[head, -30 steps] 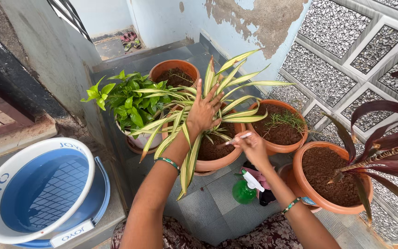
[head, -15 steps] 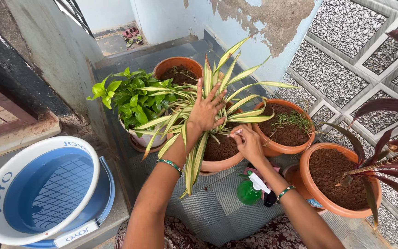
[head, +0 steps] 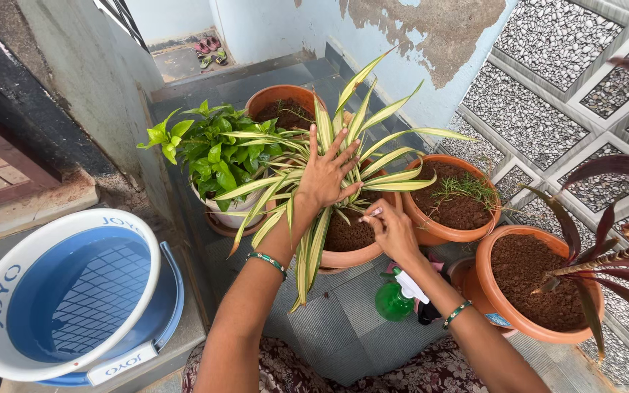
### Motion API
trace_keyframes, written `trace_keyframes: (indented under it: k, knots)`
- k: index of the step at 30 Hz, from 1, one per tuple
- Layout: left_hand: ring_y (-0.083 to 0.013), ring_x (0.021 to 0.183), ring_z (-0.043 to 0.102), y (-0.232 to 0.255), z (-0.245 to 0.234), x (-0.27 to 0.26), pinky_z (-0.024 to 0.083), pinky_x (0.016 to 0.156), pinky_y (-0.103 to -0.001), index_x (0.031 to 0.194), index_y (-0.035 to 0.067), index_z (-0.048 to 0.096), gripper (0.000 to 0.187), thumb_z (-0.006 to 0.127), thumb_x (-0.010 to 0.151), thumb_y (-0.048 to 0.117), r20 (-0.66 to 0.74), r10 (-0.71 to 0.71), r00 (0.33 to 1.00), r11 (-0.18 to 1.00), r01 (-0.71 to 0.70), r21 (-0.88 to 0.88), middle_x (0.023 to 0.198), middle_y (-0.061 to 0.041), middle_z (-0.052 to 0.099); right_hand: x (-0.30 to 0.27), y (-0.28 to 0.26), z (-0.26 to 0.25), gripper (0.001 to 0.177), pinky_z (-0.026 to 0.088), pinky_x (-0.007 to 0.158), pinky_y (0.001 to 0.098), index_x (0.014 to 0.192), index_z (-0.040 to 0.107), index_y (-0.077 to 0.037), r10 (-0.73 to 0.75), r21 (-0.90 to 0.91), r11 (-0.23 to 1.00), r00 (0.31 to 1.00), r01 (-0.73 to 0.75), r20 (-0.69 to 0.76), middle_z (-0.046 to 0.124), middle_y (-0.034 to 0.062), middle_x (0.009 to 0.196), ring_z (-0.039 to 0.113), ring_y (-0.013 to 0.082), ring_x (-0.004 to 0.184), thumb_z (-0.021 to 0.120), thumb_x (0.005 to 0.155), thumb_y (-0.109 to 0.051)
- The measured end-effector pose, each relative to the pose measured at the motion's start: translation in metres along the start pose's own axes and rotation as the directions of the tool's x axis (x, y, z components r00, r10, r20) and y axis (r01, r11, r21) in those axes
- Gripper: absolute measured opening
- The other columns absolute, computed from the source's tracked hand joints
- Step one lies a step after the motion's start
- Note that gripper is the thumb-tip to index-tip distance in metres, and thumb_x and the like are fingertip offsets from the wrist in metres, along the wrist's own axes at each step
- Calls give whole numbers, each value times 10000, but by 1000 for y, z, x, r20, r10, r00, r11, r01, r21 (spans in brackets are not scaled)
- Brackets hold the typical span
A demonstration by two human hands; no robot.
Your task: The person tends to potted plants on a tiled floor. They use a small tool to loosen the soil around a spider plant, then spray the leaves with a spray bottle and wipe them with a cloth.
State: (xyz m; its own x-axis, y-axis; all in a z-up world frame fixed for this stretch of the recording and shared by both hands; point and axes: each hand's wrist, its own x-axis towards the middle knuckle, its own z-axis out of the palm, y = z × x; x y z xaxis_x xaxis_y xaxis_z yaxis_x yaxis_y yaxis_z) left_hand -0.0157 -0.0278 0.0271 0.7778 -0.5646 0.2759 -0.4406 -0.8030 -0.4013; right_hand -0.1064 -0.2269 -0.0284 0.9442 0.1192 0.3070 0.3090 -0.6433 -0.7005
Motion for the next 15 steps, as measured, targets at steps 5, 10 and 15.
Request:
trace_keyframes:
  k: [5,10,15]
  knots:
    - [-256,1572,3,4,2,2,-59,1147,-790,1493,340,503,719,232,962,742,-17,-6,1000,1000,6,9,1677,86,229,0,9,-4,191,556,630,431,1071,608,26,-281,-182,947,958,266,-63,716,175,953,712,340,795,663,889,47]
    - [-257,1574,4,1,2,2,-55,1143,-790,1488,337,510,698,239,975,725,-14,-1,1000,999,2,52,1689,83,219,0,8,5,103,608,655,383,990,582,-4,-189,52,980,980,193,-66,732,138,935,777,283,868,646,914,25]
    - [-261,1572,2,3,3,1,-54,1144,-791,1490,335,513,694,245,977,719,-18,1,1000,999,0,53,1689,80,216,-2,3,9,68,573,622,394,991,584,13,-143,-43,989,989,142,-40,746,151,937,766,293,808,624,941,33]
